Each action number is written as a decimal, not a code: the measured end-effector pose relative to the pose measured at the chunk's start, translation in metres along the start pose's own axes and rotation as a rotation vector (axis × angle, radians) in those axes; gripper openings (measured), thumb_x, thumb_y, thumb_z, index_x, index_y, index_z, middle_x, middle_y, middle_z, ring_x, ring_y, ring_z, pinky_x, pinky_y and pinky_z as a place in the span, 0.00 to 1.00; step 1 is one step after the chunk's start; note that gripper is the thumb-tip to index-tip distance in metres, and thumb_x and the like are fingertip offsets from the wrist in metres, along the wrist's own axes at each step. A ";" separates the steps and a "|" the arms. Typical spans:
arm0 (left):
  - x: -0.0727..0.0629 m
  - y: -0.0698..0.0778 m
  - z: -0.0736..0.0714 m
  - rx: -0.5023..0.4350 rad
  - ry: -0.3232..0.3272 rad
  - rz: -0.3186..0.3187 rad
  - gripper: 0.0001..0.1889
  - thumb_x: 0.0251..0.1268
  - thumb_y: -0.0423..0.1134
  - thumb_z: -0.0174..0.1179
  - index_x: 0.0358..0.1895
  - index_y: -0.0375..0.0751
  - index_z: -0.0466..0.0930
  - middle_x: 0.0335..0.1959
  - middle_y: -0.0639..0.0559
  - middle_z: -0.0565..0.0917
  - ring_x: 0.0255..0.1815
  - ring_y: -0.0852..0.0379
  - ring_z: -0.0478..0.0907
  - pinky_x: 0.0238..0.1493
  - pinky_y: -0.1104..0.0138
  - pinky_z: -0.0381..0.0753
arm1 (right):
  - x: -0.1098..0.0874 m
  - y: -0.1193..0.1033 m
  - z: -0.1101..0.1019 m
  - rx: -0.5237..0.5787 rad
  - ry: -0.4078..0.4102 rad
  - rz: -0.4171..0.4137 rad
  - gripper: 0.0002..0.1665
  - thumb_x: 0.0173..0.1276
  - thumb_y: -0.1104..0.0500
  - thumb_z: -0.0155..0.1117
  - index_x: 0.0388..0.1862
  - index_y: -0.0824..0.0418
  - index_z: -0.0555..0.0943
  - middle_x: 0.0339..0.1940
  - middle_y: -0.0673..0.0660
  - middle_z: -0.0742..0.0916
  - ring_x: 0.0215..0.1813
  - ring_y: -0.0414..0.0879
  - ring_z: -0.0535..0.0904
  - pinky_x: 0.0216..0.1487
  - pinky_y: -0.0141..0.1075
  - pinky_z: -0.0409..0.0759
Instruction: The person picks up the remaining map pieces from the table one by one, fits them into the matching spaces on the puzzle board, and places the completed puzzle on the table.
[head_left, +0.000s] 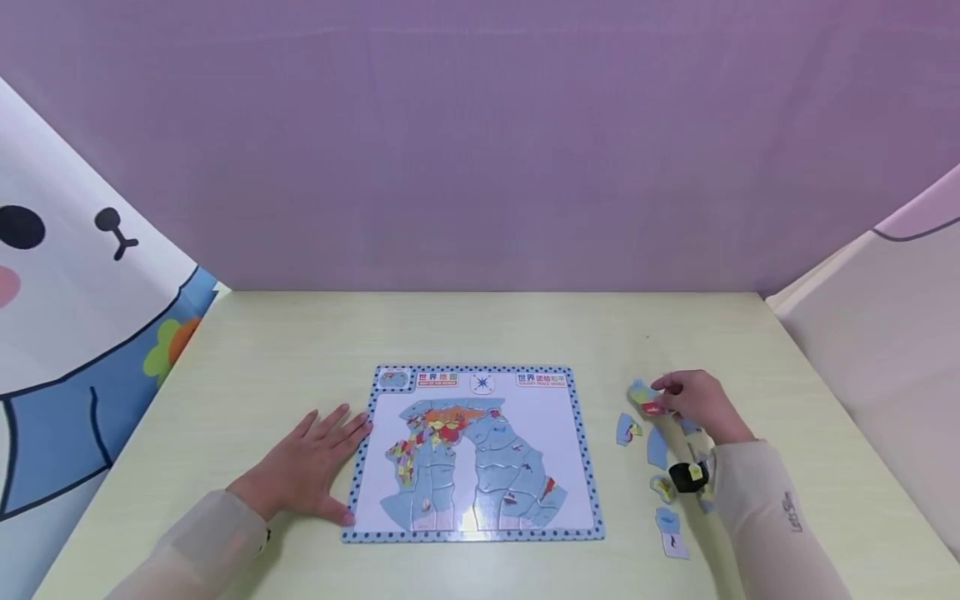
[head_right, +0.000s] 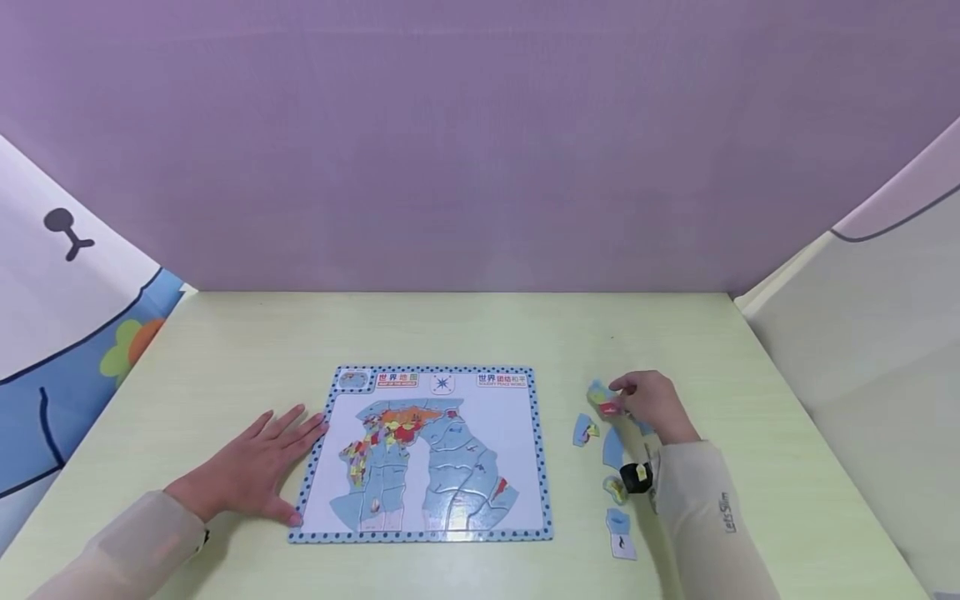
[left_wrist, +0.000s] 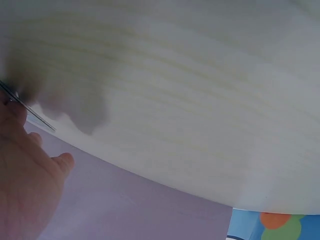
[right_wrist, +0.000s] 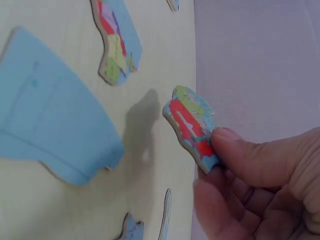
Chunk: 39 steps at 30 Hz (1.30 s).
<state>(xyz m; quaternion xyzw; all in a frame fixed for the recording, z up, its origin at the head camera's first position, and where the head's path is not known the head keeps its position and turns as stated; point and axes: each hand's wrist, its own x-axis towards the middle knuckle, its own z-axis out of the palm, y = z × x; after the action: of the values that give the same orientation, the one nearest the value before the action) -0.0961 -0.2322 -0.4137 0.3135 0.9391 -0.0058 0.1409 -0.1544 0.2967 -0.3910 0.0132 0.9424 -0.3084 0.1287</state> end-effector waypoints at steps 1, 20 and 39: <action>0.000 0.000 0.000 0.000 -0.002 0.000 0.65 0.37 0.86 0.46 0.72 0.35 0.59 0.73 0.40 0.60 0.74 0.35 0.49 0.68 0.38 0.49 | -0.001 0.000 0.001 0.007 -0.002 -0.003 0.14 0.63 0.70 0.60 0.47 0.77 0.79 0.31 0.61 0.84 0.28 0.47 0.78 0.30 0.40 0.78; 0.000 -0.002 0.002 0.001 0.033 0.004 0.65 0.35 0.87 0.43 0.71 0.39 0.61 0.72 0.43 0.62 0.73 0.36 0.51 0.67 0.37 0.49 | -0.012 -0.030 0.034 0.178 -0.023 -0.047 0.14 0.66 0.72 0.57 0.49 0.76 0.79 0.35 0.61 0.85 0.32 0.46 0.79 0.35 0.38 0.82; 0.003 -0.004 0.003 -0.066 -0.003 -0.009 0.63 0.36 0.83 0.53 0.72 0.38 0.60 0.73 0.43 0.61 0.72 0.38 0.56 0.66 0.38 0.54 | -0.008 -0.062 0.070 0.181 -0.042 -0.114 0.12 0.63 0.72 0.61 0.46 0.71 0.82 0.36 0.59 0.85 0.32 0.45 0.78 0.32 0.35 0.80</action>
<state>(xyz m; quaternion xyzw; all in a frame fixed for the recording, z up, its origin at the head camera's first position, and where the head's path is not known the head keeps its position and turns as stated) -0.0995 -0.2337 -0.4181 0.3046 0.9399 0.0240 0.1525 -0.1373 0.2059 -0.4074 -0.0351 0.9070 -0.3994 0.1288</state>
